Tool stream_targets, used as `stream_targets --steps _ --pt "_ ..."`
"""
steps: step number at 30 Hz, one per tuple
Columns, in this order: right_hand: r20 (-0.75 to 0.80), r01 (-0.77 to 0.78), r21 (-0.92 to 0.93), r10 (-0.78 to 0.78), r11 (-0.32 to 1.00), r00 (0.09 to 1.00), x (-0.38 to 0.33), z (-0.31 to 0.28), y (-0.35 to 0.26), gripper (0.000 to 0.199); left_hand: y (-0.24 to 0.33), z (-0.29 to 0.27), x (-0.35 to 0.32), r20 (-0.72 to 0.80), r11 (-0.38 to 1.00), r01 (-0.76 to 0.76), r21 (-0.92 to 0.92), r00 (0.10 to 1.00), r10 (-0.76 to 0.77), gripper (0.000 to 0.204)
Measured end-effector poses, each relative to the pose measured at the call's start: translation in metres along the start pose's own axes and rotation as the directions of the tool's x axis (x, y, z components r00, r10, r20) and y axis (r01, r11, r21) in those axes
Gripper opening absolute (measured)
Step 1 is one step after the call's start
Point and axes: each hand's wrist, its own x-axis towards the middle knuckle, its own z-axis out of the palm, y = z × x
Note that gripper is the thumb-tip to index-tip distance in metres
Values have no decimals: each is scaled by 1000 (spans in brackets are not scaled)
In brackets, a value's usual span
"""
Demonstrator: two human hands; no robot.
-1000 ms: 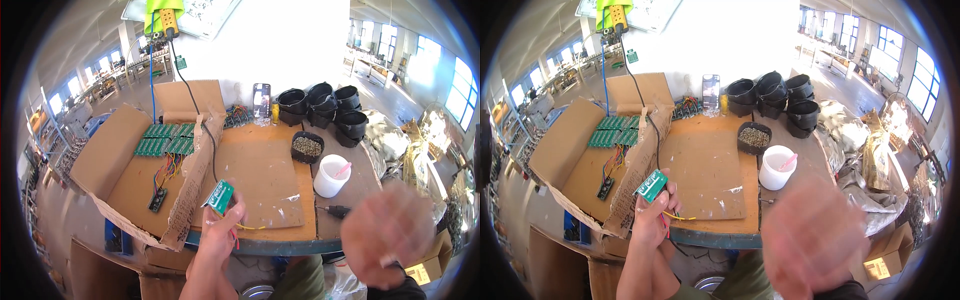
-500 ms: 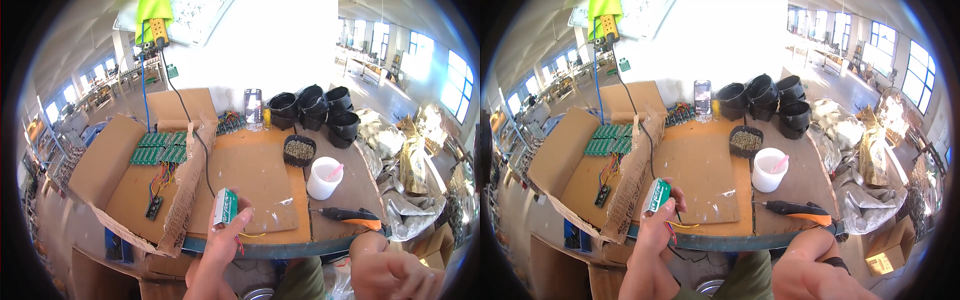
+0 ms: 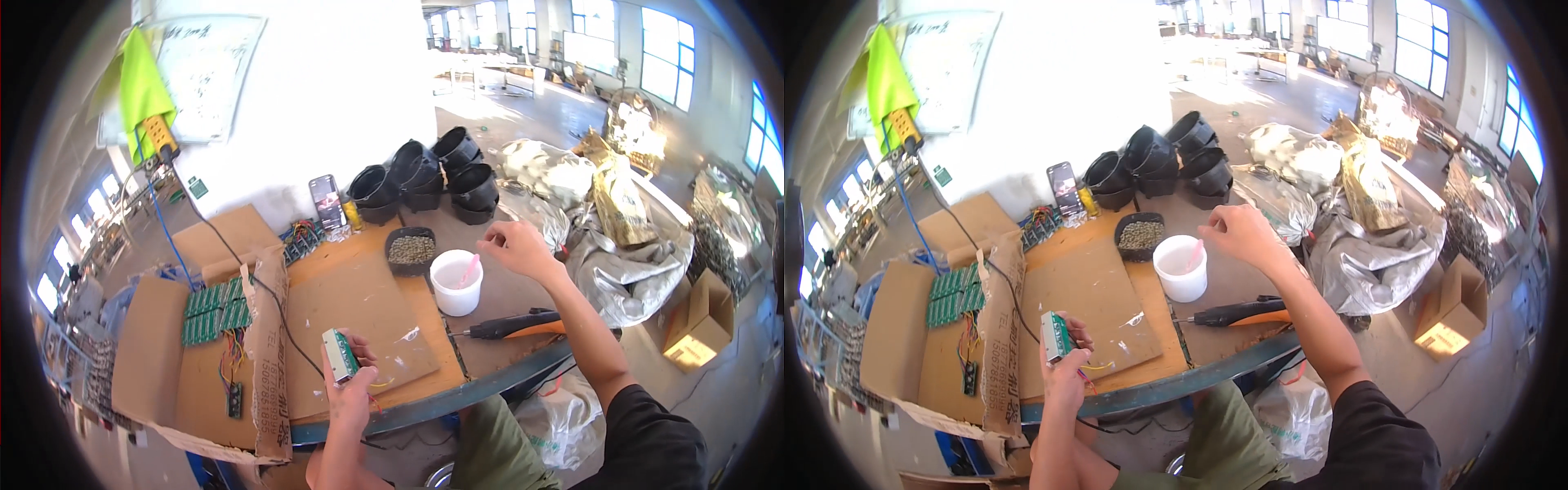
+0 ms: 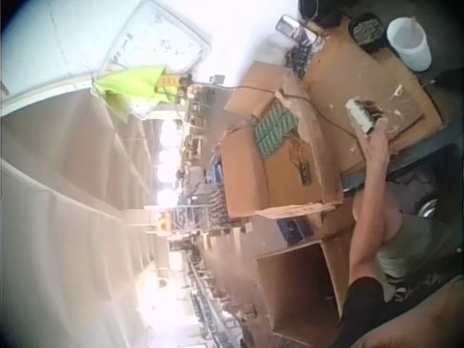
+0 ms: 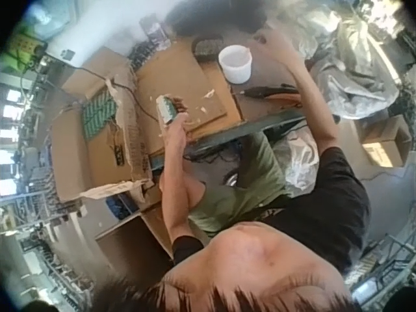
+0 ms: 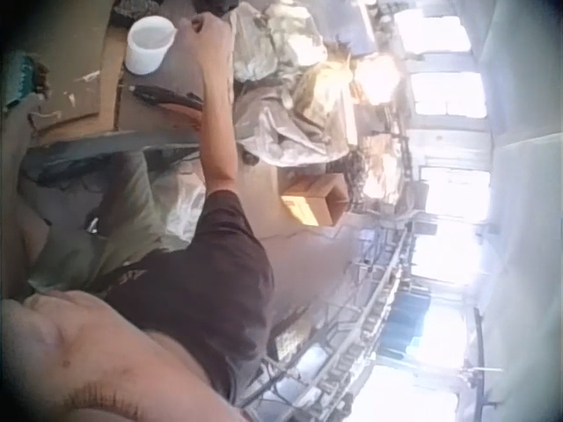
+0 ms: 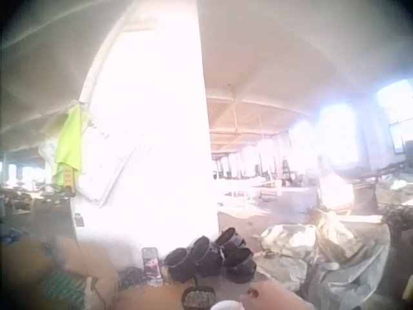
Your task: The person assembles electronic components by applying an adhesive from a cup to a small plastic housing, inserting a circuit board with attached wires, and securing the assembly using a power screwdriver.
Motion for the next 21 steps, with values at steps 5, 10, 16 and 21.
stream_targets --steps 5,10,16,21 --pt "100 -35 -144 50 989 994 4 12 -9 32 -19 14 13 24 999 45 31 999 -46 63" --pt "157 4 -295 44 955 987 13 20 -18 24 -37 31 36 47 966 157 208 984 -170 59" --pt "237 177 -296 -107 939 966 16 42 -49 16 -89 55 72 50 943 84 322 993 -105 67" --pt "246 357 -117 -321 927 915 30 40 -64 15 -103 70 78 27 885 -180 430 982 187 75"
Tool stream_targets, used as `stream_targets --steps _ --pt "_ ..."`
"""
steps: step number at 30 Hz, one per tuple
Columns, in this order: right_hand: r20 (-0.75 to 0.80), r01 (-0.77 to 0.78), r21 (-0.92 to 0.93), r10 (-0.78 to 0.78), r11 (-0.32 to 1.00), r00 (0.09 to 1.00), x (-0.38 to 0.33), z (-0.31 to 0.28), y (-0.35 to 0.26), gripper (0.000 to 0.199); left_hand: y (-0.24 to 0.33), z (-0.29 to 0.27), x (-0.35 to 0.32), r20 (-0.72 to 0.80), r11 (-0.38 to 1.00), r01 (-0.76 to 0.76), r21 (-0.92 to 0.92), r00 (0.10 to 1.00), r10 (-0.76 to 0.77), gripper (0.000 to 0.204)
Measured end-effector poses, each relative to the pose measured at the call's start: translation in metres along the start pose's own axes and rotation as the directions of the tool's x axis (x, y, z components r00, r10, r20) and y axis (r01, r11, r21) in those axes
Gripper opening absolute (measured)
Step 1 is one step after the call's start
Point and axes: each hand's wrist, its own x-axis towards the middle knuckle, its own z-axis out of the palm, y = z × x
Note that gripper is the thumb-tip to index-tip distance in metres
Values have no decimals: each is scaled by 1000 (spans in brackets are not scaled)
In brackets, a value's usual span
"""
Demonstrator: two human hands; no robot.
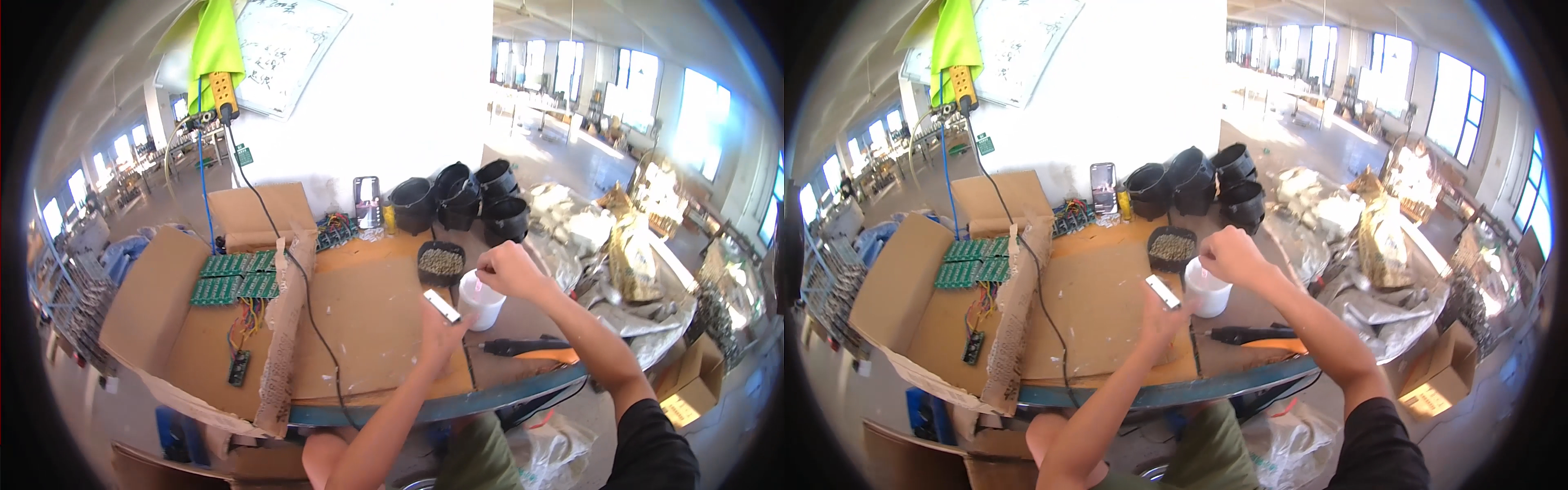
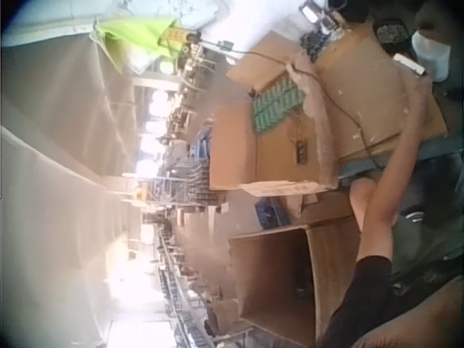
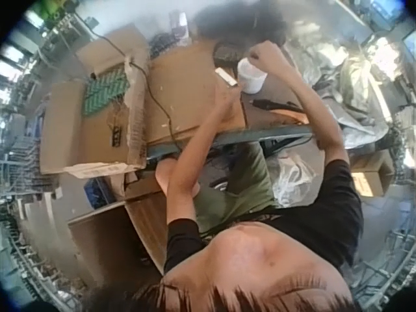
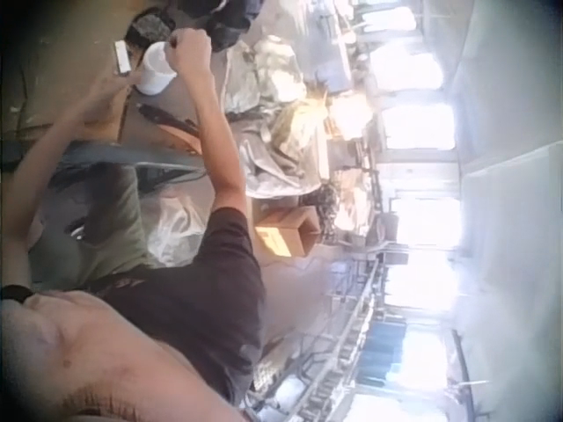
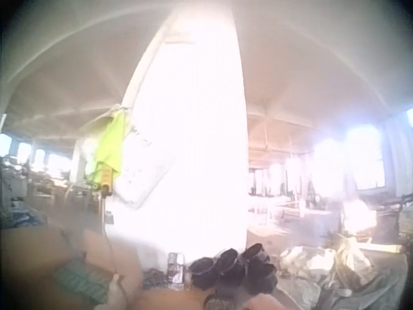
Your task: The person assembles electronic components by applying an adhesive from a cup to a small plastic housing, inserting a circuit board with attached wires, and securing the assembly using a power screwdriver.
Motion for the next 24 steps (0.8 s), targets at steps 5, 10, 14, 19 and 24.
stream_targets --steps 5,10,14,19,24 --pt "135 105 -292 -68 951 989 -11 14 28 13 -13 43 -9 -12 980 -198 18 980 198 78" --pt "236 -40 -45 50 998 971 -7 5 12 18 2 42 -11 -30 968 -206 140 977 212 77" --pt "277 -278 144 231 950 933 -10 1 17 23 2 49 -14 -144 970 -232 68 960 239 71" --pt "306 -603 452 521 657 797 -32 2 17 16 -9 50 -17 -107 903 -397 164 903 416 76" --pt "254 -575 730 634 369 730 -75 1 37 13 -6 51 -19 -95 855 -485 186 857 507 77"
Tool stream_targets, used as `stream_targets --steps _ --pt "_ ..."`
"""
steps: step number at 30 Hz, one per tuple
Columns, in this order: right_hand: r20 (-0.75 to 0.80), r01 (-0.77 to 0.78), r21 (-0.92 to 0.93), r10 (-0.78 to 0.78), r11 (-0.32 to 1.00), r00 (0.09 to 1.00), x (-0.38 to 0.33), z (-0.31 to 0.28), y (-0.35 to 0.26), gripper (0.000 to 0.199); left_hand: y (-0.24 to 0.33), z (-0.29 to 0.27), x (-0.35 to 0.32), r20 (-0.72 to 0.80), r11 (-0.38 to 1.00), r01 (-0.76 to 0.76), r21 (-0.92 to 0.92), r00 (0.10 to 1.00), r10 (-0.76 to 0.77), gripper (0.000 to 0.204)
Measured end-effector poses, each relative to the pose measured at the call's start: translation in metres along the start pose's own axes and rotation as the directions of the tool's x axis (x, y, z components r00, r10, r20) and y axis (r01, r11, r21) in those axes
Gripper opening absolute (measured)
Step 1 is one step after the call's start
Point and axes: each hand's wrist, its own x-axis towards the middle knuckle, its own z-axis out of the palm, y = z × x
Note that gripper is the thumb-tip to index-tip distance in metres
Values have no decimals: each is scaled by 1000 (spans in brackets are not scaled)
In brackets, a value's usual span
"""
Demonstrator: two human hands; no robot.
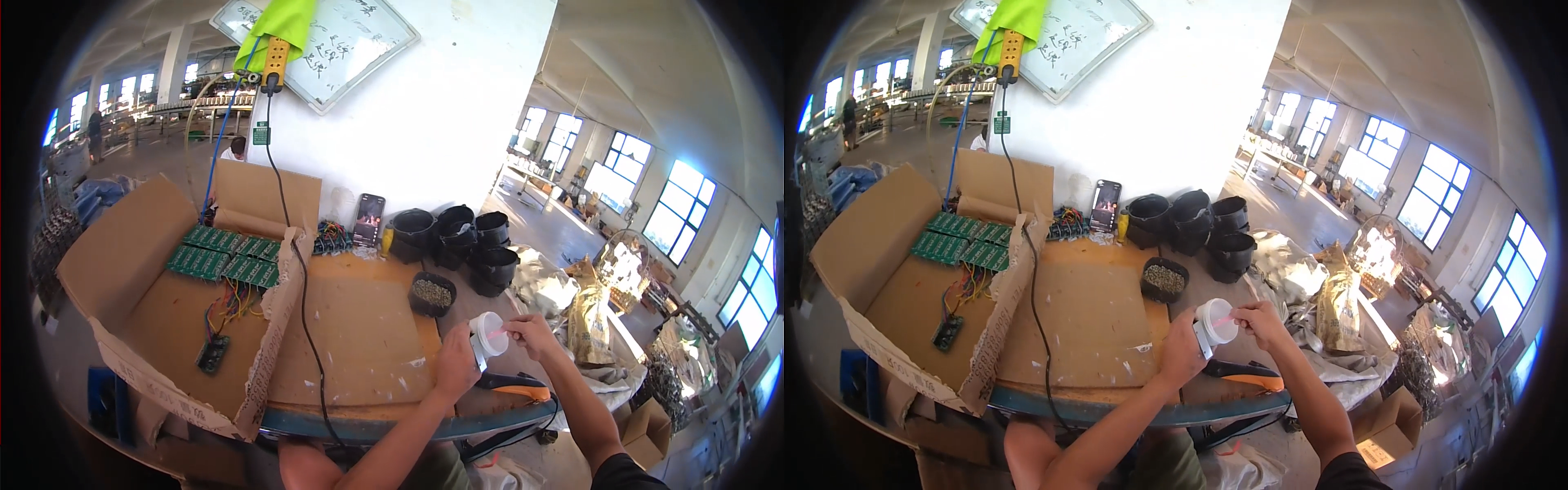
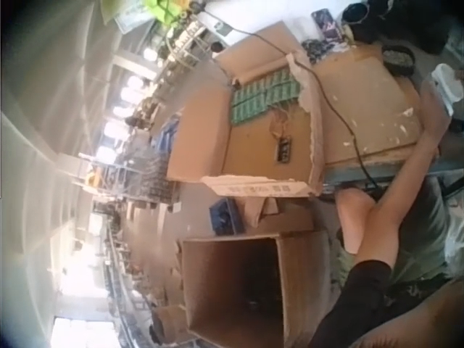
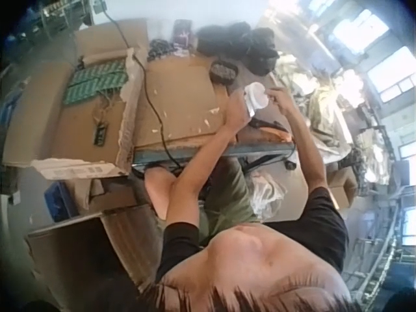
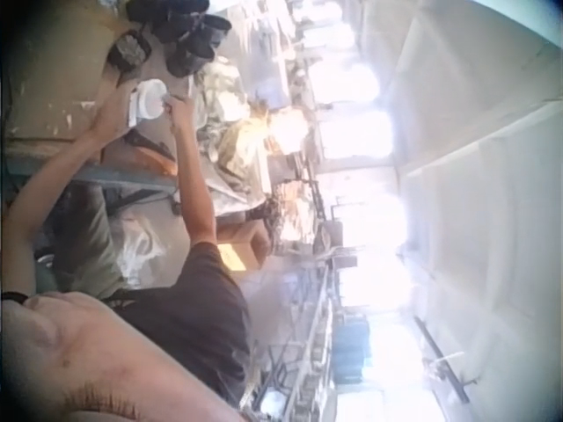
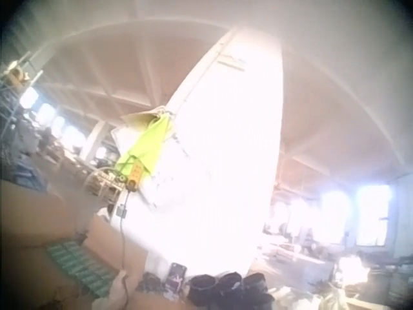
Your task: The person assembles electronic components by applying an adhesive from a cup to a small plastic housing, inserting a circuit board with attached wires, and securing the assembly using a power screwdriver.
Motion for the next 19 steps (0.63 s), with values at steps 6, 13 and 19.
stream_targets --steps 6,13,19 --pt "-165 18 227 20 974 986 -22 -37 28 12 3 10 -4 50 997 50 -55 998 -47 81" --pt "-176 42 445 41 895 983 -38 -37 30 15 -1 7 -1 199 965 244 -100 955 -221 84" --pt "-184 32 490 67 871 981 -33 -49 44 19 8 0 7 229 956 279 -91 940 -252 83"
